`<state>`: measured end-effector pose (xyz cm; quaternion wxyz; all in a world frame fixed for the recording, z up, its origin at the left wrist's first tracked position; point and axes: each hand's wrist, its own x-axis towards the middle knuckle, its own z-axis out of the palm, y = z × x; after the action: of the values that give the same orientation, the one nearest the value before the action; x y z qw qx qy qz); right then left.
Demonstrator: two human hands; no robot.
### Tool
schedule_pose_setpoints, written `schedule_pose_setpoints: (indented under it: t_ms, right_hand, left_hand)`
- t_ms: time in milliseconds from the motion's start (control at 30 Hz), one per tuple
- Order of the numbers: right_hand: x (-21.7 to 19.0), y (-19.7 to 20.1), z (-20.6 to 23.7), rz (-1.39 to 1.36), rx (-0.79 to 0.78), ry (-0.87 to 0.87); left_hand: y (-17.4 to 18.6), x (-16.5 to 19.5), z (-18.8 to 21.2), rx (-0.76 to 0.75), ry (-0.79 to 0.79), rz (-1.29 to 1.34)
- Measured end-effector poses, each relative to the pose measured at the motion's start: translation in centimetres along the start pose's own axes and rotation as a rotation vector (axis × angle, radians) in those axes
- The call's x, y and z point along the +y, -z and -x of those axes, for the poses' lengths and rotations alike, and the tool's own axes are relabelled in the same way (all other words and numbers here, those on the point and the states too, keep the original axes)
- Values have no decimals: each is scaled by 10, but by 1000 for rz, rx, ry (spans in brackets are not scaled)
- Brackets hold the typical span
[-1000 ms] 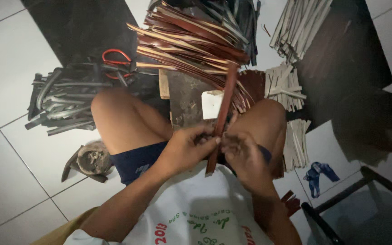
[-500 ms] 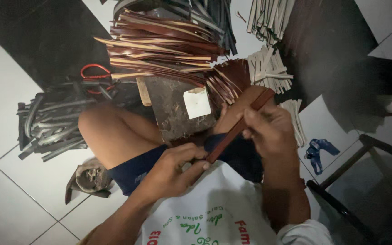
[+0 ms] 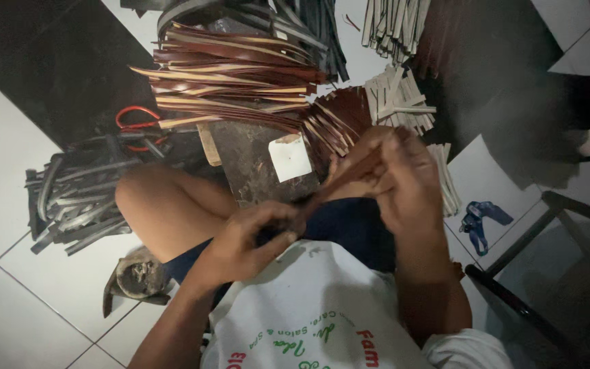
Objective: The person sits on the floor and repeatedly peels thin strips from reddish-brown material pieces using a fixed blade. The person handles the pieces one at a time, peels the strips, and places the finished pieces into a pile.
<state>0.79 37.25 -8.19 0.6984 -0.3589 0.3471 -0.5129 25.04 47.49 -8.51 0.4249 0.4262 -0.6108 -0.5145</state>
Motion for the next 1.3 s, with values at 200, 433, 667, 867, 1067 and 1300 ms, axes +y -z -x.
schedule_pose_setpoints:
  t_ms: [200, 433, 667, 867, 1067, 1300]
  right_hand:
    - [20, -18, 10, 79, 9, -104]
    - [14, 22, 6, -120, 24, -195]
    - [11, 31, 5, -368, -64, -257]
    - [4, 41, 6, -435, 24, -238]
    - [11, 33, 8, -468, 52, -192]
    - [11, 17, 15, -218, 99, -36]
  left_hand:
    - [-6, -8, -7, -30, 358, 255]
    - [-13, -21, 1, -219, 417, 921]
    - [-12, -43, 14, -267, 486, 910]
    - [-9, -64, 22, 44, 388, 950]
    - [-13, -75, 23, 337, 378, 1350]
    - [-11, -67, 18, 449, 302, 1207]
